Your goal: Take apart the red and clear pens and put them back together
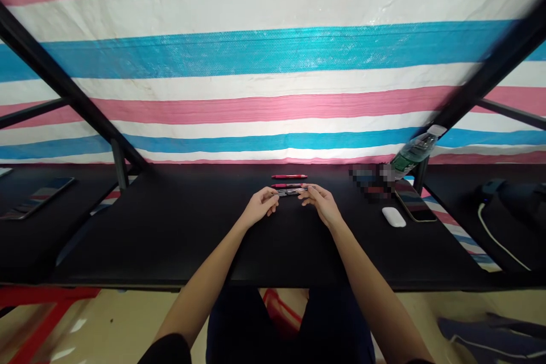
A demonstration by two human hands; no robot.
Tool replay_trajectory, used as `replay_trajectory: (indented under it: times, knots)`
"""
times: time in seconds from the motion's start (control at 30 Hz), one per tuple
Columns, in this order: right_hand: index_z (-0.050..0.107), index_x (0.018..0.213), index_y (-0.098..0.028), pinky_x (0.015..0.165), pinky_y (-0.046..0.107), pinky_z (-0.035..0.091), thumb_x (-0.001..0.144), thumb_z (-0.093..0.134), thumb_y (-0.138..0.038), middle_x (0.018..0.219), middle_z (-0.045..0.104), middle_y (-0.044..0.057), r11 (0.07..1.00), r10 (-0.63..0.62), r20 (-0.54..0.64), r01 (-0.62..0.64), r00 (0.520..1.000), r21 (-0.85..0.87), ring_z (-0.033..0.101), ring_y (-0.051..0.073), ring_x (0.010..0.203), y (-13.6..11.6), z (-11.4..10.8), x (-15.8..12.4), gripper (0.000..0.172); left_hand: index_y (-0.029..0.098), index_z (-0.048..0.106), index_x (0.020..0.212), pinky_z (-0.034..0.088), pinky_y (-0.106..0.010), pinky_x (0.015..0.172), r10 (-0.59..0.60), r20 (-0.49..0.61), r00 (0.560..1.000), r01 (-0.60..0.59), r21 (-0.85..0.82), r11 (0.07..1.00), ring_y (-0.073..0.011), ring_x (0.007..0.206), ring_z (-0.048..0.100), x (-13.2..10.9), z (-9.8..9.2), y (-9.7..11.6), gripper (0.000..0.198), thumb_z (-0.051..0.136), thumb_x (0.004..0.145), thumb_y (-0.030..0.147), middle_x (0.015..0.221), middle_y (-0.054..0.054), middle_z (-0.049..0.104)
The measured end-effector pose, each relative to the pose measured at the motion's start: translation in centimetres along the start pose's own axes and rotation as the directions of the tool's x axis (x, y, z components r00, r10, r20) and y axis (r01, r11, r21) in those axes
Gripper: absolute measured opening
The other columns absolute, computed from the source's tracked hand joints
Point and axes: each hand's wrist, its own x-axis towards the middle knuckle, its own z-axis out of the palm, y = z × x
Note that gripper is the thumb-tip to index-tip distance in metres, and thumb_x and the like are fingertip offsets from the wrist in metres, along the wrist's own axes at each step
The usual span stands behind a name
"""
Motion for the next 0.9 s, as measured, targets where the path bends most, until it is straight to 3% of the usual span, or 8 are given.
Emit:
replay_trajectory:
  times: [0.13, 0.3, 0.47, 0.7, 0.9]
  knots:
    - [0.072, 0.091, -0.019, 0.059, 0.029, 0.054, 0.075, 0.07, -0.051, 0.086, 0.073, 0.008, 1.0, 0.011, 0.005, -0.011, 1.0, -0.02, 0.068, 0.019, 0.075, -0.06, 0.11, -0.04, 0.036, 0.012, 0.06, 0.082, 0.036, -0.02, 0.042, -0.056, 0.032, 0.998, 0.054, 0.056, 0.997, -0.009, 0.05, 0.053, -0.15, -0.03, 0.37, 0.043, 0.052, 0.086, 0.054, 0.066, -0.004, 0.06]
    - [0.072, 0.087, -0.019, 0.058, 0.028, 0.053, 0.073, 0.073, -0.051, 0.083, 0.074, 0.008, 0.999, 0.018, -0.035, -0.019, 0.999, -0.035, 0.068, 0.018, 0.073, -0.07, 0.09, 0.05, 0.035, 0.014, 0.058, 0.091, 0.038, -0.019, 0.043, 0.009, 0.012, 1.0, -0.009, 0.054, 0.998, -0.0083, 0.052, 0.054, -0.21, 0.01, 0.48, 0.036, 0.063, 0.08, 0.048, 0.07, -0.002, 0.062]
    - [0.072, 0.09, -0.019, 0.06, 0.029, 0.054, 0.075, 0.07, -0.052, 0.087, 0.074, 0.008, 0.999, -0.004, -0.007, 0.004, 1.0, -0.043, 0.068, 0.019, 0.076, -0.12, 0.05, -0.06, 0.036, 0.011, 0.06, 0.085, 0.034, -0.019, 0.037, -0.095, 0.045, 0.994, 0.094, 0.019, 0.995, -0.0098, 0.046, 0.055, -0.05, 0.11, 0.23, 0.044, 0.051, 0.086, 0.054, 0.064, -0.004, 0.061]
    - [0.072, 0.077, -0.017, 0.056, 0.029, 0.053, 0.072, 0.071, -0.055, 0.08, 0.074, 0.01, 0.993, -0.054, -0.072, 0.046, 0.996, -0.105, 0.067, 0.019, 0.07, -0.14, 0.18, 0.03, 0.038, 0.013, 0.058, 0.091, 0.039, -0.019, 0.04, 0.003, 0.055, 0.999, -0.003, 0.011, 1.0, -0.0105, 0.052, 0.059, -0.16, 0.04, 0.34, 0.037, 0.064, 0.08, 0.048, 0.071, -0.003, 0.064]
    - [0.074, 0.086, -0.018, 0.056, 0.029, 0.054, 0.072, 0.071, -0.055, 0.083, 0.074, 0.009, 0.997, -0.04, -0.043, 0.037, 0.998, -0.07, 0.067, 0.02, 0.072, -0.58, 0.3, -0.15, 0.039, 0.01, 0.06, 0.083, 0.035, -0.019, 0.037, -0.102, 0.06, 0.993, 0.102, 0.004, 0.995, -0.0107, 0.047, 0.057, 0.01, 0.24, 0.27, 0.049, 0.05, 0.086, 0.058, 0.064, -0.006, 0.063]
